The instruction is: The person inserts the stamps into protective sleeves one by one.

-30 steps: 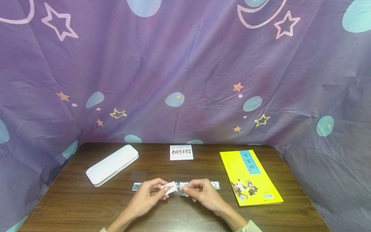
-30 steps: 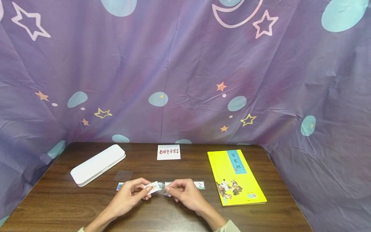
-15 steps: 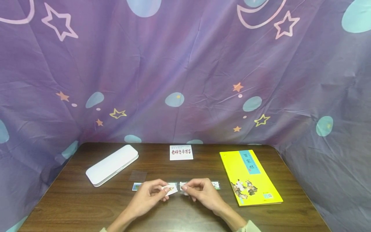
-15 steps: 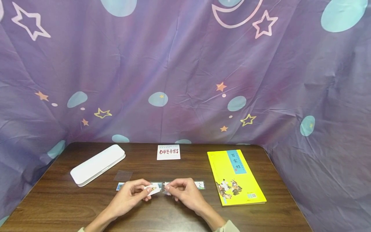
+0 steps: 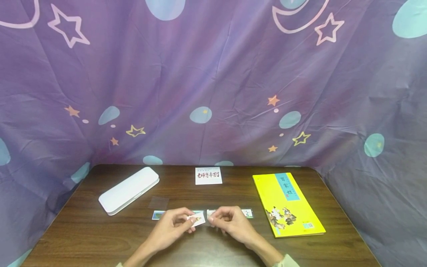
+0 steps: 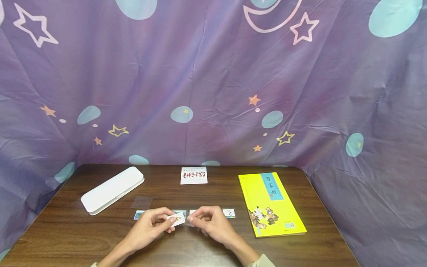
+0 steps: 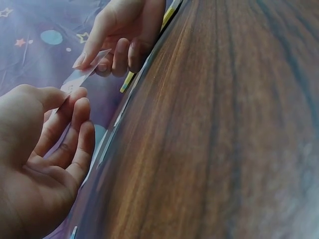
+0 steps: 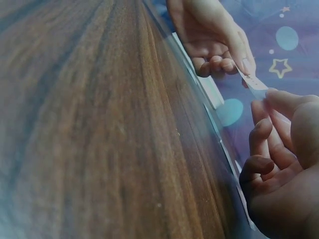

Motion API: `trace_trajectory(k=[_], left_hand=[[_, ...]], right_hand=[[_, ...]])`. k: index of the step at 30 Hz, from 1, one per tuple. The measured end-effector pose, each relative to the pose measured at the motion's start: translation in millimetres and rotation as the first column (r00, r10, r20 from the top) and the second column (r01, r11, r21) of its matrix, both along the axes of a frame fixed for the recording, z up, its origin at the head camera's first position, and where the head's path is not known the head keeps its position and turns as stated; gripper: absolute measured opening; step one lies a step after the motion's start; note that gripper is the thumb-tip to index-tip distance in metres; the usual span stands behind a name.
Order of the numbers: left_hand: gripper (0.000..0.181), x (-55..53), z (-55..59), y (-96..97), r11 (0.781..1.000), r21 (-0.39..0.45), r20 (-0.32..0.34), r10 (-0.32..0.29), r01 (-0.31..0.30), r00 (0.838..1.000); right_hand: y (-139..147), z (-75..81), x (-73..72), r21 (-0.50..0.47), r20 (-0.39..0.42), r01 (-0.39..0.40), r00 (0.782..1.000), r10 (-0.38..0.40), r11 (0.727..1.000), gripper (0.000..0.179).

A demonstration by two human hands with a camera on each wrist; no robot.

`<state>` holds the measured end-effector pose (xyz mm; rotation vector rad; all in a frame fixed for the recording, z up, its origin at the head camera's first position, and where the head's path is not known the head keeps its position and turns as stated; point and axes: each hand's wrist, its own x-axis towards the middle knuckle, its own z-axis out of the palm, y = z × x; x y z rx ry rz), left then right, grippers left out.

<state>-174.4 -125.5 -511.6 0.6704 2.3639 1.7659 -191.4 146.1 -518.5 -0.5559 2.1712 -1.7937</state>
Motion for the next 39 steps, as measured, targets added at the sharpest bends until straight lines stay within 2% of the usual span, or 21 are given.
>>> trace_trajectory(k=[8,22,30,39], left_hand=[[0.022,0.9,0.6,1.5,1.0,-0.025,0.012,0.009,-0.008,1.0],[0.019,0.9,0.3,2.1,1.0,-0.008,0.009,0.009,-0.009,1.0],[0.02,0.9,0.7,0.8,0.999,-0.045,0.011,0.002,-0.001,1.0],[0.019,1.5,-0.1,1.5,0.999,-0.04,0.019,-0.019,0.02,1.0]], right_hand=[[-1.3,1.0,1.2,-0.003,-0.009,0.001,1.0,-0.001,1.0,0.015],[-3.2,2.8,3.1,0.029,-0.05,0.046,0.998,-0.044,0.999,0.02],[-2.9,2.8,2.3,0.036,-0.06,0.041,0.997,-0.039,0.999,0.026],[-1.3,2.0,0.4,0.023,-0.085,0.025,0.996,-0.023,0.999,0.02]])
